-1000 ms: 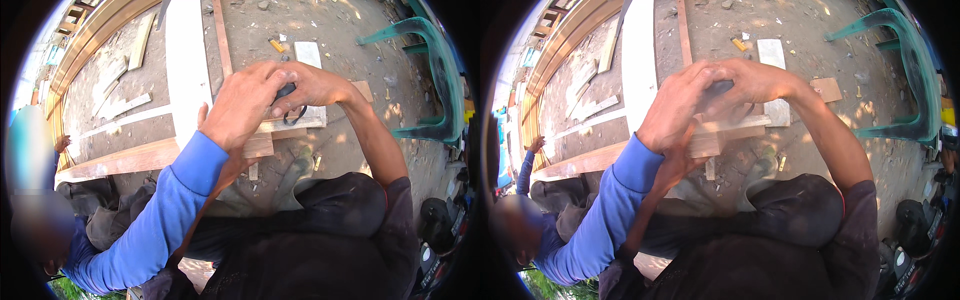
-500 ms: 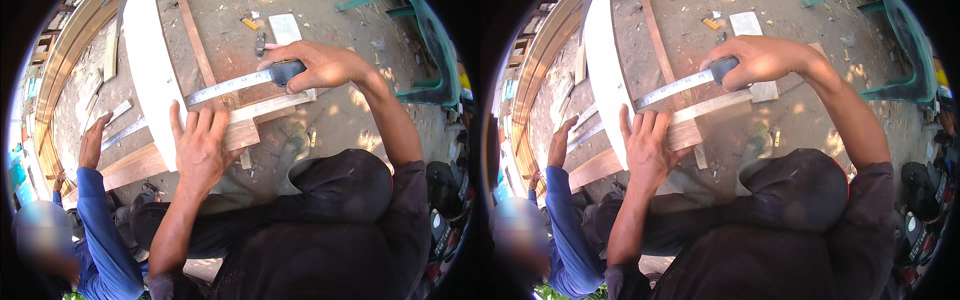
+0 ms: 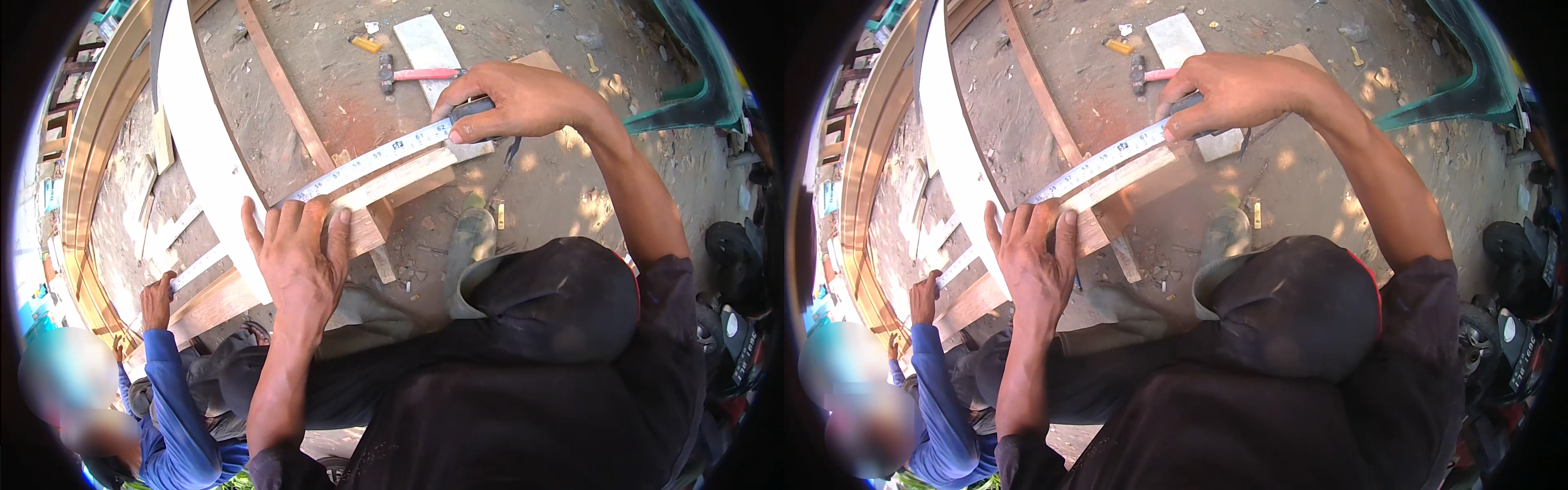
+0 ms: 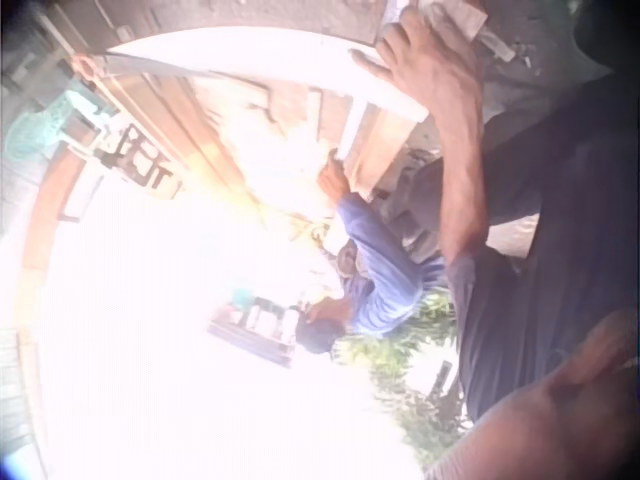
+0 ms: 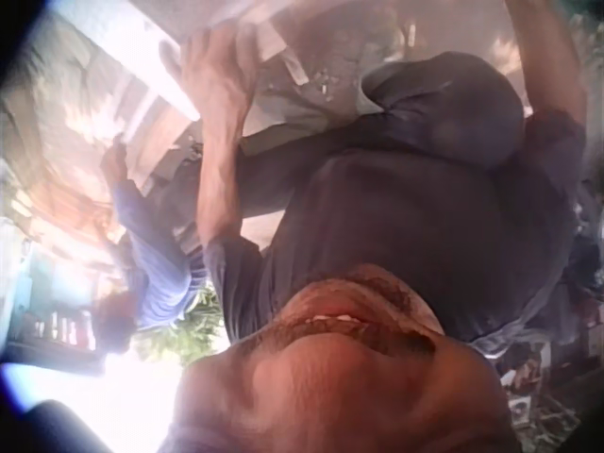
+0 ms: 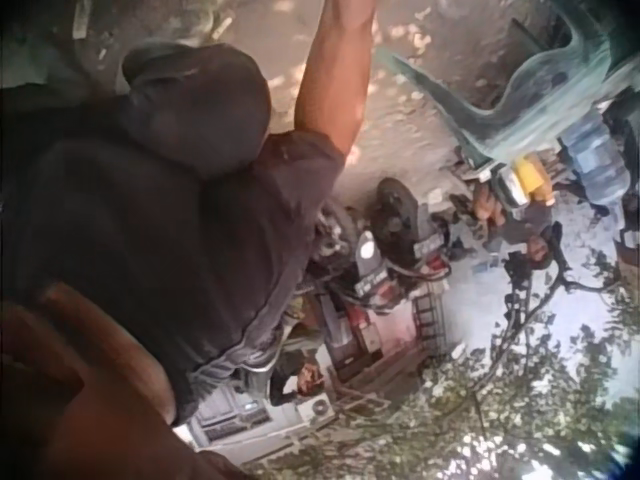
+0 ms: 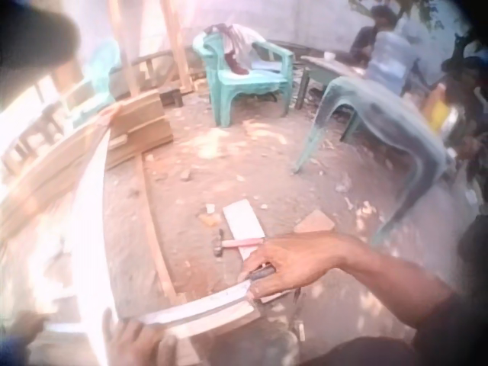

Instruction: The person measures and marks a wooden board, then hammers a nail into a wooden frame while another person assists by holding the components.

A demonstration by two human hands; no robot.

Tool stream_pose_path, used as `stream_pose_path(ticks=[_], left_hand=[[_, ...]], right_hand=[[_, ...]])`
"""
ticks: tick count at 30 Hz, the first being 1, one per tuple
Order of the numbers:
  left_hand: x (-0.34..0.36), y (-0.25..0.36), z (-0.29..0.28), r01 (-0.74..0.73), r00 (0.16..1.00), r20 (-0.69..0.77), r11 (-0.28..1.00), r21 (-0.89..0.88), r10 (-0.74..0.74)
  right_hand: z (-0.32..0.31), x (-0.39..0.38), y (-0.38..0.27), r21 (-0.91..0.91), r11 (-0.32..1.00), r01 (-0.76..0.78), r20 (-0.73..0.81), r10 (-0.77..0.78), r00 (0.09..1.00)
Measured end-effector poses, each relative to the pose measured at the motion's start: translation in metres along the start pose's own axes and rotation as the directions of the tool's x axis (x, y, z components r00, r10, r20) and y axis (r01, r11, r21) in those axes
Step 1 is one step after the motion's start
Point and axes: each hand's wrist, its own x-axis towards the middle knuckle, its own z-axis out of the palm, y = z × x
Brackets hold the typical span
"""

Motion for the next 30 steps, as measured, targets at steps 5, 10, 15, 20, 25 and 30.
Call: stream_pose_path(ticks=[5, 10, 15, 20, 25, 30], left_hand=[[0.003, 0.008, -0.005, -0.006, 0.999, -0.044, 0.999, 0.048, 0.008], [0.006, 0.009, -0.007, -0.029, 0.998, -0.049, 0.997, 0.068, 0.033], [0.009, 0.012, -0.011, -0.055, 0.998, 0.008, 0.994, 0.098, 0.055], [0.011, 0.015, -0.016, -0.037, 0.999, 0.004, 0.999, 0.023, 0.037], [0.013, 0.015, -0.016, -0.047, 0.999, 0.022, 0.999, 0.012, 0.047], [0.014, 0.019, -0.017, -0.031, 0.999, 0.04, 0.999, -0.016, 0.031]], right_hand=[[-0.009, -0.005, 0.011, -0.065, 0.995, 0.072, -0.01, -0.073, 0.997], [-0.013, -0.007, 0.007, 0.023, 1.0, 0.018, 0.054, -0.019, 0.998], [-0.012, -0.01, 0.002, 0.044, 0.996, -0.079, 0.088, 0.075, 0.993], [-0.015, -0.015, -0.002, 0.025, 0.99, -0.137, 0.071, 0.135, 0.988], [-0.005, -0.007, 0.004, 0.016, 0.999, 0.047, -0.01, -0.047, 0.999], [0.001, -0.003, -0.003, 0.024, 0.997, 0.072, -0.046, -0.071, 0.996]])
